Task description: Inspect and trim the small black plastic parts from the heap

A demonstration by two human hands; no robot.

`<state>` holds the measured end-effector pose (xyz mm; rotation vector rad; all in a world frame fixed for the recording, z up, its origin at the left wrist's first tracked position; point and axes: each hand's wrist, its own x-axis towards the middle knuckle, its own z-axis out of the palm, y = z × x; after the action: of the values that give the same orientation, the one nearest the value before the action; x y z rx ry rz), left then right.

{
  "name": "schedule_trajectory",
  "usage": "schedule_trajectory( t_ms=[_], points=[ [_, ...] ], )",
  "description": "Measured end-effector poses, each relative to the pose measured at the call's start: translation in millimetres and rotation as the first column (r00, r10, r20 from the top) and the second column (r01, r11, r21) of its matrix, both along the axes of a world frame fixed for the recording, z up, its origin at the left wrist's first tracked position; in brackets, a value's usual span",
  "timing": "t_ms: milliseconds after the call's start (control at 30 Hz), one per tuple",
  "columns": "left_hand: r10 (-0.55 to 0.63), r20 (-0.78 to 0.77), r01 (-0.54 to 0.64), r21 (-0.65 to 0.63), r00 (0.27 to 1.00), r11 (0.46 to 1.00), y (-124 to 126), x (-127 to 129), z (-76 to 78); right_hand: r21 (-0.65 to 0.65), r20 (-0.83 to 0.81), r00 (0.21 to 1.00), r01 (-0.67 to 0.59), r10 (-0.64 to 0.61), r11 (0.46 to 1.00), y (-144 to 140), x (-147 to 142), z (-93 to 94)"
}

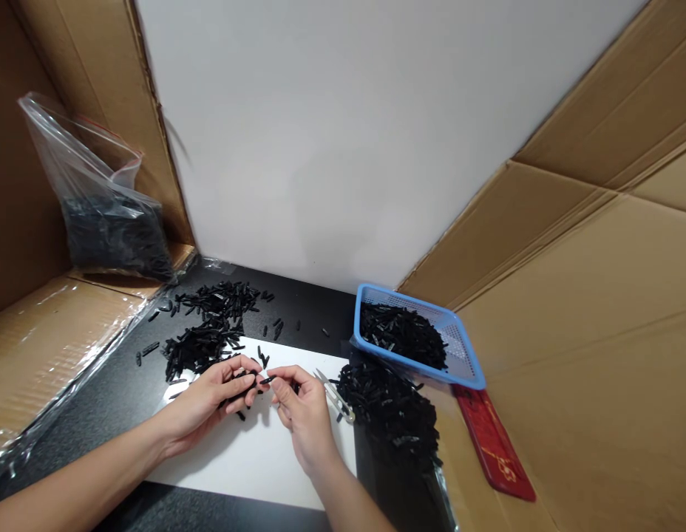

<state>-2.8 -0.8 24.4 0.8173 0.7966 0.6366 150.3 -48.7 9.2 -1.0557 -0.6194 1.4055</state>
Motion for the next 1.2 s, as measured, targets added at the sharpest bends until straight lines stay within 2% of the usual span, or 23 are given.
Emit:
schedule_trajectory(
  t_ms=[167,367,433,500,567,633,700,733,767,800,833,867,900,933,1000,1033,1067,1133,1200],
  points=[
    [-0.021,-0.035,0.019,-0.049,0.999,0.999,-2.0,1.5,6.3,-0.015,0.006,1.0,0.004,-0.004,1.0,-0.9,1.9,-0.6],
    [-0.087,-0.113,0.092,0.036,0.99,0.995,-4.5,4.2,7.8,-0.028,0.002,1.0,-0.006,0.006,1.0,-2.0,-1.1,-5.3],
    [-0.081,-0.112,0.086,0.036,0.99,0.996,-4.1,4.2,7.0,-0.028,0.04,0.999,-0.008,0.009,1.0,-0.8,-1.4,-3.7],
    [-0.066,-0.103,0.068,0.011,0.993,0.998,-3.1,3.5,6.7,-0.004,0.173,0.985,-0.008,0.008,1.0,1.3,6.0,2.2],
    [-0.043,-0.081,0.04,-0.038,0.996,0.998,-2.1,2.5,6.6,0.035,0.434,0.901,-0.034,0.016,0.999,2.8,25.9,11.2],
    [-0.02,-0.056,0.015,-0.091,0.998,0.996,-1.5,1.4,5.9,-0.009,0.731,0.677,-0.122,0.09,0.992,2.0,57.3,19.8],
    [-0.003,-0.046,-0.003,-0.124,0.999,0.992,-1.6,0.8,4.2,-0.103,0.883,0.448,-0.102,0.138,0.989,-1.4,92.4,25.0],
    [0.0,-0.043,-0.005,-0.131,0.999,0.991,-1.8,0.7,3.3,-0.122,0.919,0.373,-0.047,0.131,0.991,-3.6,107.9,26.1],
    [0.0,-0.039,-0.006,-0.132,0.999,0.991,-2.2,0.9,2.3,-0.128,0.938,0.325,0.009,0.118,0.992,-5.7,120.1,26.5],
    [0.0,-0.035,-0.004,-0.128,0.999,0.992,-2.6,1.3,1.6,-0.118,0.946,0.309,0.054,0.096,0.992,-7.4,128.1,26.3],
    [-0.001,-0.031,-0.002,-0.12,1.0,0.993,-2.9,1.8,1.0,-0.091,0.942,0.331,0.09,0.056,0.992,-8.3,131.2,26.0],
    [-0.001,-0.029,-0.002,-0.109,1.0,0.994,-3.1,2.4,0.8,-0.052,0.917,0.398,0.113,0.003,0.992,-8.4,129.4,25.5],
    [-0.001,-0.029,-0.002,-0.097,1.0,0.995,-3.1,3.0,0.8,-0.013,0.862,0.504,0.123,-0.051,0.992,-7.7,123.0,24.8],
    [0.0,-0.032,-0.003,-0.087,0.999,0.996,-2.9,3.6,0.9,0.009,0.762,0.642,0.118,-0.083,0.993,-6.1,113.0,23.7],
    [0.007,-0.04,-0.01,-0.075,0.999,0.997,-1.8,4.1,1.4,-0.009,0.384,0.921,0.072,-0.063,0.997,-0.9,86.6,20.2],
    [0.013,-0.042,-0.016,-0.074,0.999,0.997,-0.9,4.1,1.6,-0.043,0.162,0.986,0.041,-0.034,0.998,2.4,72.7,17.5],
    [0.02,-0.045,-0.023,-0.074,0.999,0.997,0.1,3.9,1.7,-0.088,-0.042,0.999,0.018,-0.022,0.996,5.7,59.9,14.6],
    [0.032,-0.048,-0.036,-0.075,0.998,0.997,2.5,3.3,1.6,-0.205,-0.364,0.93,-0.033,-0.045,0.978,11.3,40.2,8.6],
    [0.035,-0.053,-0.039,-0.076,0.998,0.996,5.0,3.0,1.3,-0.294,-0.515,0.85,-0.052,-0.112,0.954,14.2,29.4,4.4]
  ],
)
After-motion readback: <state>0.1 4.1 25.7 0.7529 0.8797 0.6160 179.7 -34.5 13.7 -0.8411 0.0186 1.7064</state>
